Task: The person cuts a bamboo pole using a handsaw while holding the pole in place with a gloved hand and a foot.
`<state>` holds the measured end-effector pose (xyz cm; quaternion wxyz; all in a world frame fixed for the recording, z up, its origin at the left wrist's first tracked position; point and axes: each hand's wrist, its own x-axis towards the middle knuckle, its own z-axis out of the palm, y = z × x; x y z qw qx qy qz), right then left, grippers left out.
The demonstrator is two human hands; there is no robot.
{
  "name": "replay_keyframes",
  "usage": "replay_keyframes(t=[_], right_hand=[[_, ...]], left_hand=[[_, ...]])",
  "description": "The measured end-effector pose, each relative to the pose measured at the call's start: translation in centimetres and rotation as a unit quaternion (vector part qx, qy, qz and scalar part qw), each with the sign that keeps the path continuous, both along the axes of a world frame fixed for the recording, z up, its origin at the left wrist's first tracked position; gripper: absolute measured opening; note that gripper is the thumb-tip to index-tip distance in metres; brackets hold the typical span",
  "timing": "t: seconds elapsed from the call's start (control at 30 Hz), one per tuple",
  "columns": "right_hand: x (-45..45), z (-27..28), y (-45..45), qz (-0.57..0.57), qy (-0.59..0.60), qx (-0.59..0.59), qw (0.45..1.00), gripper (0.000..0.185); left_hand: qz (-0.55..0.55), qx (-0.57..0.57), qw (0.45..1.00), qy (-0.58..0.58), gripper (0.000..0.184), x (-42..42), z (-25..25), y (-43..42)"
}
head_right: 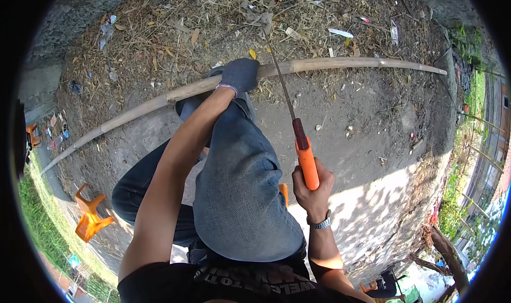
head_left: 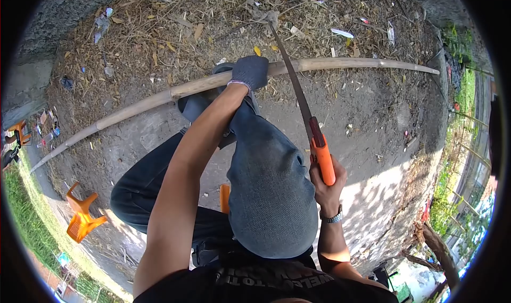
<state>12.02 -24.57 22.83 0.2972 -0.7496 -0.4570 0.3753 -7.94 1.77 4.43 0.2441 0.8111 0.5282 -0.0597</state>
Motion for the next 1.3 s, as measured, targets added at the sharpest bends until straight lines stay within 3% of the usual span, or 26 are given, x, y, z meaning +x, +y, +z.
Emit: replay_keyframes(t=[0.7,0.93,1.07,1.3], right_hand=[[-0.1,0.8,0.9,-0.006,0.014,-0.023,1.0,0.011],[-1.2,-4.4,7.5,0.005,0.028,0.008,1.0,0.011],[-1.0,-6.4,9.1,0.044,-0.008,0.042,0.998,0.01],[0.4,-1.9,1.1,-0.006,0.051,0.001,0.999,0.008]], left_hand=[[0.007,0.003,1.0,-0.002,0.025,0.1,-0.8,-0.1],[0.022,0.041,0.998,-0.032,0.024,0.2,-1.9,-1.5],[0.016,0.009,1.0,-0.015,0.023,0.3,-1.3,-0.7],[0.004,-0.001,1.0,-0.001,0.026,-0.1,-0.4,0.0]])
